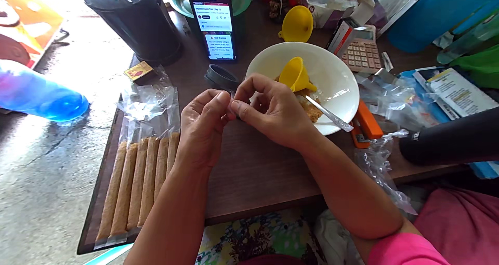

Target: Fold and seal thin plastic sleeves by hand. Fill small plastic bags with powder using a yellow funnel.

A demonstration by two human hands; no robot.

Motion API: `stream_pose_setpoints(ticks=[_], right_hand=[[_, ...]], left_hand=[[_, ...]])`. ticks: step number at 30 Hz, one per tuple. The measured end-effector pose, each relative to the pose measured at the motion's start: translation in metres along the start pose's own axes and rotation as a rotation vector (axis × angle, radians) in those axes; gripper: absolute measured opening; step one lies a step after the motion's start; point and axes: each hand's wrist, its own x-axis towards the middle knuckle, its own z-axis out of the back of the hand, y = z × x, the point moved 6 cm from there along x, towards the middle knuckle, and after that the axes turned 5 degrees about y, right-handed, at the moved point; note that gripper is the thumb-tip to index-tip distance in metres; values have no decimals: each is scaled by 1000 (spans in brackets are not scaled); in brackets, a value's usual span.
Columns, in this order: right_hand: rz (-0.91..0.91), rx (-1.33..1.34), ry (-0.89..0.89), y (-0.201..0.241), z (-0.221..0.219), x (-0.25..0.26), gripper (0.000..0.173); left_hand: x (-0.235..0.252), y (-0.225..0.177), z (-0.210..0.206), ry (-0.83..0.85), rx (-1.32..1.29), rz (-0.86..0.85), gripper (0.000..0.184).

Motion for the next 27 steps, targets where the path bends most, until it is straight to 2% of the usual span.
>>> stream_pose_setpoints(ticks=[23,27], right_hand=[[-33,-78,17,2,-2,-5,3],[11,-85,8,1,-1,-2,3]], left_hand=[[0,0,-1,-17,10,36,17],[-1,1,1,-3,9,20,19]])
